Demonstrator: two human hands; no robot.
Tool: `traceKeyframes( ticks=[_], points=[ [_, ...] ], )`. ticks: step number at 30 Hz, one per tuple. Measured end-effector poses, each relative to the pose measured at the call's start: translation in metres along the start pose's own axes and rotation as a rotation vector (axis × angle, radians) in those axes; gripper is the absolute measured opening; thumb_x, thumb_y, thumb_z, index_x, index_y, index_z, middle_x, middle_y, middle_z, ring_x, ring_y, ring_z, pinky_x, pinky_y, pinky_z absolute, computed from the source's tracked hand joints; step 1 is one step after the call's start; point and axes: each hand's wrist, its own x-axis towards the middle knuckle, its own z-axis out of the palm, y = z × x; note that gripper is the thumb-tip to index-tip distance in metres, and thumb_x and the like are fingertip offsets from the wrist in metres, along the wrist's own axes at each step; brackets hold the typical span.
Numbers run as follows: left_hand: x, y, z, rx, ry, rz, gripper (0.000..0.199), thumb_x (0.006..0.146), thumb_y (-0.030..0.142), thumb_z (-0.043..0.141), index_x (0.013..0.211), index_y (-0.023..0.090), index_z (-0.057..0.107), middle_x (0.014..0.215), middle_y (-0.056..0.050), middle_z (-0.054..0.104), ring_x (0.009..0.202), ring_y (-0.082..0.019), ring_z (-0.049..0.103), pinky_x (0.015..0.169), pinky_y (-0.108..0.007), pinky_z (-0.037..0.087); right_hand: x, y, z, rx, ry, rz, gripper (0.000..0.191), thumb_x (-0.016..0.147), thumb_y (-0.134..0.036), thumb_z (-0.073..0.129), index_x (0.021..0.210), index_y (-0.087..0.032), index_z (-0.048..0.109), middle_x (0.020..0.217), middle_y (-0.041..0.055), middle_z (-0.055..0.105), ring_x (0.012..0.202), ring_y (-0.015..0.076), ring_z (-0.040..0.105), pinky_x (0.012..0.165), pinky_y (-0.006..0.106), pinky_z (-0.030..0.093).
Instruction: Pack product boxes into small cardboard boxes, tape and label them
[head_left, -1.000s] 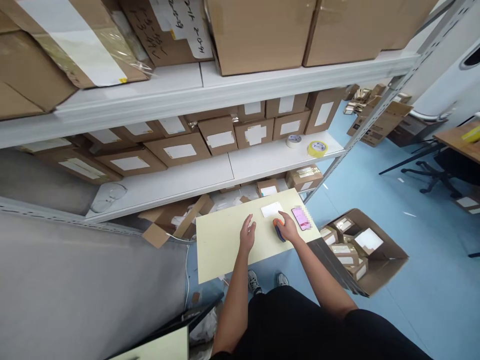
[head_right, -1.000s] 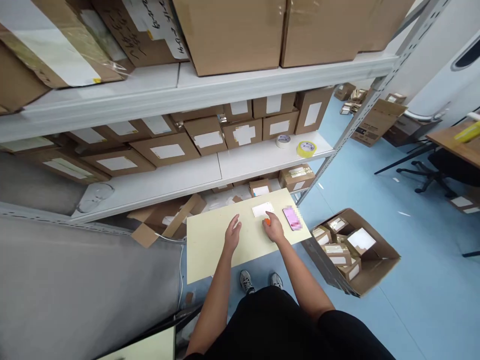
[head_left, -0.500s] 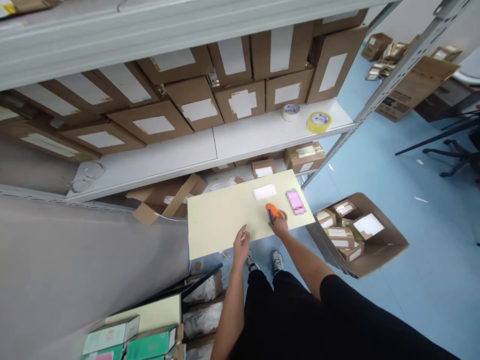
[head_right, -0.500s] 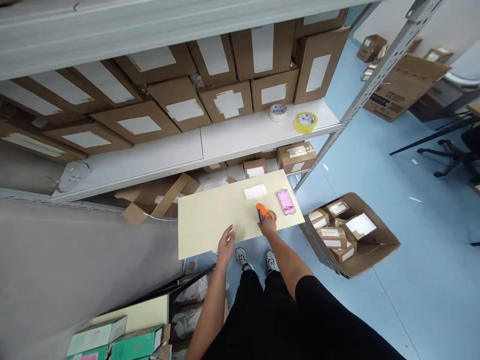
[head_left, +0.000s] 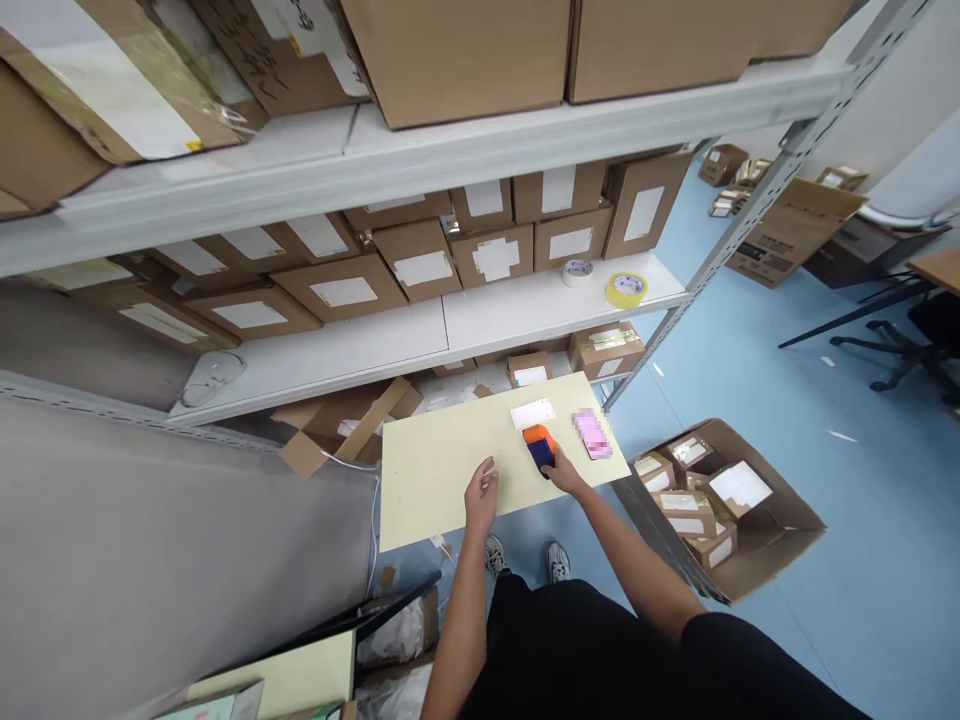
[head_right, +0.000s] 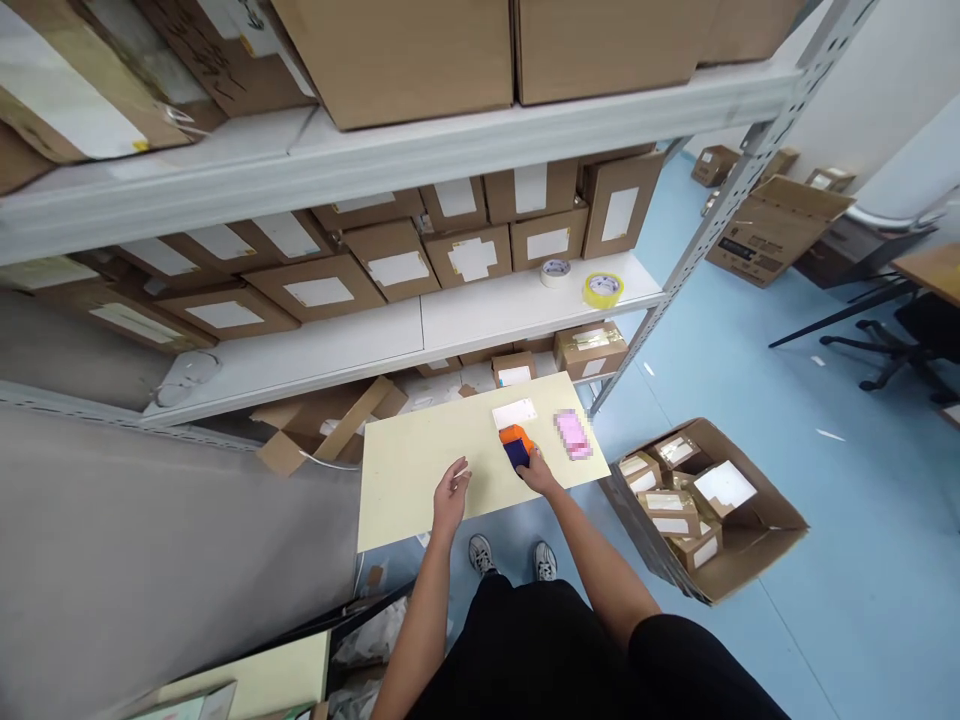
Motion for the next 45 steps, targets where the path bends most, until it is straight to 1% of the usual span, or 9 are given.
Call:
traceKeyframes(
  ticks=[4, 7, 13, 16, 19, 24, 34, 39, 45],
  points=[
    [0.014, 0.040, -0.015, -0.051, -0.008, 0.073, 0.058, 0.088, 0.059, 0.066, 0.132, 0.021, 0.066, 0.136, -0.016, 0.068, 0.116, -0.026, 0.070, 0.105, -0.044, 0.052, -0.005, -0.066, -0.017, 0.291, -0.055, -0.096, 0.042, 0.088, -0.050, 0.065, 0.116, -0.019, 0.064, 0.100, 0.0053, 0.073, 0.088, 0.0235, 0.068, 0.078, 0.036, 0.058],
    [0.023, 0.078, -0.033, -0.072, -0.023, 0.142, 0.053, 0.091, 0.056, 0.064, 0.131, 0.021, 0.067, 0.134, -0.016, 0.070, 0.120, -0.026, 0.068, 0.106, -0.044, 0.051, -0.008, -0.114, -0.029, 0.347, -0.078, -0.238, 0.042, 0.082, -0.050, 0.075, 0.109, -0.020, 0.068, 0.098, 0.0043, 0.074, 0.089, 0.0243, 0.068, 0.081, 0.036, 0.057],
    [0.025, 0.169, -0.082, -0.040, -0.061, 0.302, 0.045, 0.096, 0.050, 0.061, 0.131, 0.023, 0.069, 0.128, -0.012, 0.073, 0.121, -0.027, 0.067, 0.104, -0.041, 0.053, -0.015, -0.184, -0.031, 0.111, -0.011, -0.466, 0.024, 0.082, -0.044, 0.078, 0.089, -0.022, 0.072, 0.090, 0.0043, 0.072, 0.086, 0.0244, 0.066, 0.081, 0.036, 0.054],
    [0.020, 0.210, -0.109, 0.038, -0.150, 0.483, 0.037, 0.097, 0.048, 0.060, 0.123, 0.026, 0.075, 0.122, -0.009, 0.075, 0.116, -0.025, 0.068, 0.100, -0.039, 0.055, -0.018, -0.206, -0.021, 0.029, 0.053, -0.581, 0.011, 0.085, -0.033, 0.072, 0.087, -0.023, 0.070, 0.092, 0.0067, 0.071, 0.088, 0.0246, 0.064, 0.082, 0.037, 0.054],
    [0.014, 0.236, -0.133, 0.173, -0.262, 0.671, 0.028, 0.098, 0.042, 0.060, 0.109, 0.027, 0.081, 0.114, -0.007, 0.076, 0.111, -0.024, 0.068, 0.104, -0.042, 0.053, -0.019, -0.223, -0.012, -0.022, 0.088, -0.639, 0.002, 0.084, -0.024, 0.066, 0.085, -0.023, 0.067, 0.093, 0.0078, 0.071, 0.094, 0.0264, 0.064, 0.089, 0.041, 0.053],
    [0.011, 0.243, -0.159, 0.331, -0.399, 0.835, 0.024, 0.099, 0.035, 0.060, 0.112, 0.031, 0.080, 0.118, -0.006, 0.074, 0.115, -0.025, 0.064, 0.104, -0.045, 0.052, -0.021, -0.245, -0.001, -0.083, 0.126, -0.662, 0.008, 0.082, -0.018, 0.063, 0.085, -0.025, 0.065, 0.090, 0.0066, 0.070, 0.095, 0.0272, 0.065, 0.099, 0.046, 0.052],
    [0.016, 0.233, -0.182, 0.294, -0.411, 0.869, 0.022, 0.099, 0.034, 0.060, 0.107, 0.030, 0.081, 0.106, -0.008, 0.076, 0.107, -0.025, 0.066, 0.096, -0.043, 0.056, -0.026, -0.258, 0.021, -0.142, 0.084, -0.649, 0.014, 0.083, -0.013, 0.059, 0.082, -0.026, 0.063, 0.084, 0.0041, 0.067, 0.089, 0.0251, 0.066, 0.109, 0.051, 0.049],
    [0.017, 0.238, -0.180, 0.315, -0.397, 0.879, 0.022, 0.099, 0.034, 0.060, 0.105, 0.029, 0.081, 0.104, -0.008, 0.076, 0.105, -0.024, 0.066, 0.094, -0.042, 0.057, -0.014, -0.262, 0.018, -0.116, 0.044, -0.669, 0.016, 0.081, -0.011, 0.059, 0.080, -0.026, 0.064, 0.082, 0.0026, 0.066, 0.082, 0.0233, 0.065, 0.108, 0.049, 0.050],
    [0.018, 0.249, -0.160, 0.352, -0.353, 0.916, 0.020, 0.099, 0.030, 0.062, 0.103, 0.029, 0.081, 0.104, -0.006, 0.077, 0.104, -0.024, 0.067, 0.093, -0.042, 0.057, 0.003, -0.269, 0.001, -0.096, 0.029, -0.711, 0.015, 0.084, -0.013, 0.056, 0.077, -0.027, 0.059, 0.077, 0.0017, 0.061, 0.084, 0.0235, 0.062, 0.108, 0.048, 0.049]
  ],
)
